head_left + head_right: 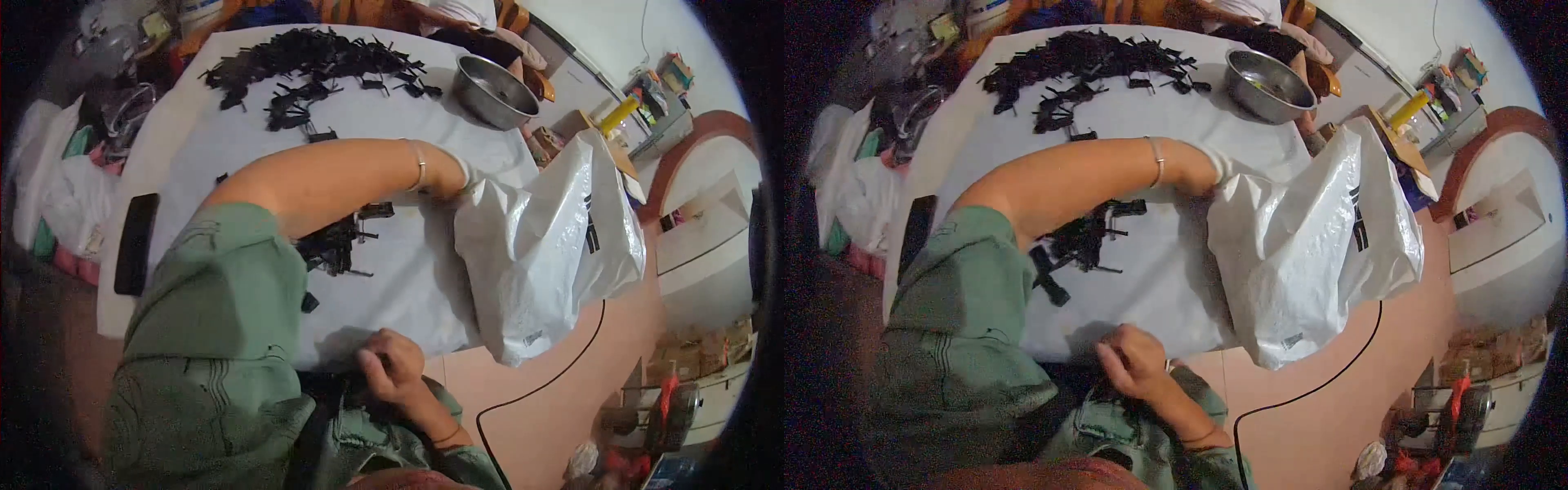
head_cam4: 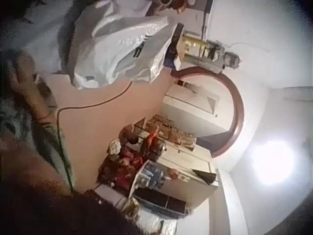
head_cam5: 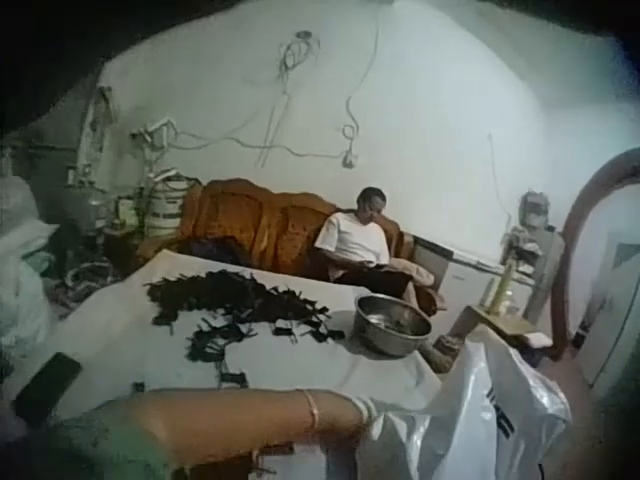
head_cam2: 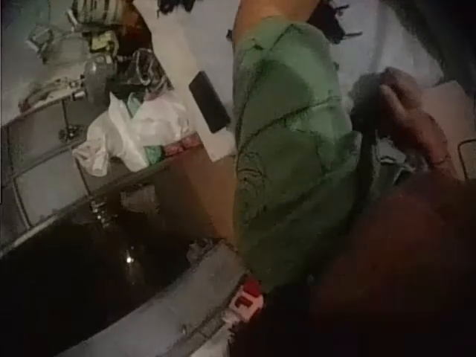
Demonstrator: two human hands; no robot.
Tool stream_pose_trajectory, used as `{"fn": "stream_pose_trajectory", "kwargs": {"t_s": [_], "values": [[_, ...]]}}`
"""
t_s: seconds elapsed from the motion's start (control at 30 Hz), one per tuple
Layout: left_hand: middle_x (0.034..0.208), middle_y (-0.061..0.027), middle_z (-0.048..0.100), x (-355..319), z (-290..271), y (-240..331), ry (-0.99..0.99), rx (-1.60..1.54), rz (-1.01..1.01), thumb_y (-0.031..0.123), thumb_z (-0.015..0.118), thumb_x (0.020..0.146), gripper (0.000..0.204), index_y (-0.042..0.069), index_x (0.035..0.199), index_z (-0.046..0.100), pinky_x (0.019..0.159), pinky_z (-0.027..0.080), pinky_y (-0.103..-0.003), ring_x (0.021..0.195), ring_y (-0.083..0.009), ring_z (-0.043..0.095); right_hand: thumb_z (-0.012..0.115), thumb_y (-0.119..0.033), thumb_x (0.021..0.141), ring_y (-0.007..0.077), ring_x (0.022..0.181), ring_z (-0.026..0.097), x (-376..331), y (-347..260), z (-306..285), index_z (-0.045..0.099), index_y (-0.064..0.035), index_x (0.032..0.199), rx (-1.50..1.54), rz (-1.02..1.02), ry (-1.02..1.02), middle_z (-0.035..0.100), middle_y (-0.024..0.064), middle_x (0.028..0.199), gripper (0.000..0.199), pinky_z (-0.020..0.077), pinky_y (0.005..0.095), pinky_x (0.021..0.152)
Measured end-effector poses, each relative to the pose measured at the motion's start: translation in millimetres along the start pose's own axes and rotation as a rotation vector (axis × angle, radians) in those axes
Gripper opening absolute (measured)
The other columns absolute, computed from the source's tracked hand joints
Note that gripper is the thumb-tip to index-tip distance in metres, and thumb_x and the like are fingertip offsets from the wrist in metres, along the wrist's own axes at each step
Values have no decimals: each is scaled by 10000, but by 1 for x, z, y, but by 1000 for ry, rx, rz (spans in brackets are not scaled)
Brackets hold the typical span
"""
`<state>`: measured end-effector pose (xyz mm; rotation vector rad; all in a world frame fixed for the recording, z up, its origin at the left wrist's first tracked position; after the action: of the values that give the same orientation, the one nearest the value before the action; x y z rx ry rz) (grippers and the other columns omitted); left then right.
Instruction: Cleaning and inspecting small black plastic components using a white cloth.
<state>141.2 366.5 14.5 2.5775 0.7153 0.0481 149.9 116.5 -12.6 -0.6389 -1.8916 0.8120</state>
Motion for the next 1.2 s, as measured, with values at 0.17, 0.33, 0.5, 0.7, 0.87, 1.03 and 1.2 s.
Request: {"fn": "stream_pose_trajectory", "kwargs": {"t_s": [0.17, 0.33, 0.5, 0.7, 0.87, 1.03, 1.2], "values": [[842, -172, 616, -76, 25, 5, -205, 560, -296, 73, 592, 613, 180, 72, 788, 632, 668, 488, -384, 762, -318, 600, 561, 3, 747, 210, 508, 482, 3, -6, 4, 516, 9, 700, -62, -12, 27, 503, 109, 618, 66, 379, 274, 475], [841, -133, 634, -129, 29, 57, -179, 679, -388, 94, 579, 658, 195, 103, 845, 632, 664, 495, -363, 775, -281, 620, 573, -64, 786, 238, 502, 485, 7, -1, 3, 532, -2, 717, -13, 14, 86, 494, 116, 597, 101, 390, 302, 480], [805, -125, 629, -183, 9, 101, 434, 573, -261, 49, 547, 665, 154, 75, 809, 597, 625, 485, -377, 744, -289, 613, 533, -89, 841, 94, 558, 432, 8, 5, 2, 530, 5, 734, 120, 173, 92, 476, 23, 607, 143, 369, 231, 519], [1023, -96, 544, -255, 37, 110, 1111, -558, -134, -4, 473, 793, 297, -3, 1088, 501, 806, 440, -278, 916, -162, 535, 532, -115, 855, 66, 559, 405, 11, 4, 3, 524, -4, 748, 40, 142, 155, 475, -11, 608, 154, 366, 229, 512], [1009, -77, 535, -266, 71, 121, 1174, -737, -307, 6, 478, 814, 282, -13, 1095, 470, 847, 406, -264, 952, -146, 499, 537, -68, 846, 53, 570, 418, 9, 1, 12, 531, -7, 853, 43, 115, 225, 491, -23, 651, 62, 370, 199, 527], [999, -72, 522, -263, 109, 149, 1172, -678, -307, 24, 487, 815, 298, 14, 1112, 458, 853, 393, -267, 956, -147, 491, 553, -92, 842, 62, 673, 476, 7, -6, 17, 545, 6, 890, 165, 181, 271, 531, -1, 719, 110, 404, 199, 618], [1025, -66, 504, -266, 126, 163, 1042, -771, -323, -13, 485, 803, 383, -8, 1174, 392, 850, 395, -249, 956, -123, 488, 596, -112, 804, 112, 566, 483, 2, -19, 20, 553, -6, 877, 40, 65, 99, 538, 50, 649, 136, 411, 235, 543]]}}
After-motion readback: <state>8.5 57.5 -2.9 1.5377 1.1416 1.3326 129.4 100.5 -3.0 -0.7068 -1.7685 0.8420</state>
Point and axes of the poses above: each hand's wrist, its own x-axis towards the middle knuckle, its own z-axis out of the palm, y = z × x, the point moved 6 cm from there along x, towards the middle knuckle
